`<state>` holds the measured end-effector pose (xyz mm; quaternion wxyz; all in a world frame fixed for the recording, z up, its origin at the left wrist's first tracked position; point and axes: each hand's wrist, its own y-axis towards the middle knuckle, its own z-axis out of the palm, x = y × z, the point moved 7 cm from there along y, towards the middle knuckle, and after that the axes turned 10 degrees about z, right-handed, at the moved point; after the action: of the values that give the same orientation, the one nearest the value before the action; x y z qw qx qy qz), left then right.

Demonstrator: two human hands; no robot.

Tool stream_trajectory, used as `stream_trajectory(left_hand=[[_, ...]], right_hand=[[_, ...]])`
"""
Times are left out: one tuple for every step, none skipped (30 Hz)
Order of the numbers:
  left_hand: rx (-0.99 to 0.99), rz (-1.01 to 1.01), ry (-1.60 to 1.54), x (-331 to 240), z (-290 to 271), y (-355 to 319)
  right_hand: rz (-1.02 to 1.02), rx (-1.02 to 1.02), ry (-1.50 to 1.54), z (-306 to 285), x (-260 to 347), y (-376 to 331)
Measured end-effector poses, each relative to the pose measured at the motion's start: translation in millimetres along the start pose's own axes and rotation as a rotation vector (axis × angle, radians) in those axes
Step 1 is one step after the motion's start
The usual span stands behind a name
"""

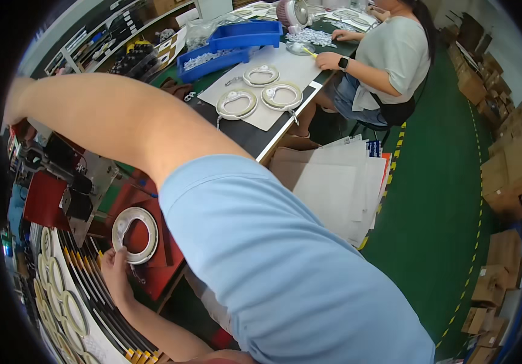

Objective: Applying a substance to circular plastic components using a brush and then pressing them into a fixture using a manual assembly machine.

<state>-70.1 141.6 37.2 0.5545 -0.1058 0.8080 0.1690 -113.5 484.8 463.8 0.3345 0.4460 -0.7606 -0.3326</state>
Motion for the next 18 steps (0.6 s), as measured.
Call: stream_trajectory(left_hand=[[-0.120, -0.192, -0.092, 50, -51, -43], [-0.130, -0.139, -0.185, 44, -42, -48], [-0.147, -0.101, -0.287, 34, -31, -52], [-0.113, -0.070, -0.369, 22, -17, -57], [-0.149, -0.031, -0.407, 14, -11, -67], [-0.197, 0.004, -0.443, 12, -15, -77], [-0.140, 0.019, -0.486, 14, -21, -89], [-0.186, 0.039, -0.494, 14, -29, -103], [-0.206, 0.072, -0.507, 5, -23, -113], [-0.247, 0.096, -0.530, -1, -13, -116], [-0.234, 0.124, -0.547, -9, -11, -123], [-0.228, 0.142, -0.565, -10, -10, -129], [-0.253, 0.145, -0.584, -12, -3, -131], [-0.247, 0.152, -0.586, -15, 6, -129], [-0.248, 0.161, -0.598, -21, 17, -128], [-0.240, 0.186, -0.605, -22, 30, -124], [-0.205, 0.169, -0.640, -19, 42, -119], [-0.227, 0.156, -0.676, -24, 62, -111]], right_hand=[[0.004, 0.250, 0.168, 97, 78, -60], [0.059, 0.367, 0.162, 89, 63, -56], [0.111, 0.500, 0.163, 84, 54, -64], [0.124, 0.490, 0.153, 69, 42, -71], [0.177, 0.541, 0.186, 61, 35, -87], [0.222, 0.598, 0.229, 54, 36, -107], [0.260, 0.657, 0.274, 45, 40, -128], [0.195, 0.589, 0.173, 22, 58, -147], [0.145, 0.501, 0.055, -28, 66, -174], [0.172, 0.189, -0.007, -72, 63, -207], [0.215, -0.070, 0.219, -114, 67, -255], [0.183, 0.056, 0.366, -144, 71, -305], [0.046, -0.044, 0.465, -159, 72, -350], [-0.037, -0.134, 0.499, -159, 66, -389], [0.024, 0.001, 0.527, -150, 57, -429], [0.217, 0.241, 0.598, -138, 45, -470], [0.520, 0.588, 0.727, -126, 30, -506], [0.548, 0.600, 0.830, -120, 17, -542]])
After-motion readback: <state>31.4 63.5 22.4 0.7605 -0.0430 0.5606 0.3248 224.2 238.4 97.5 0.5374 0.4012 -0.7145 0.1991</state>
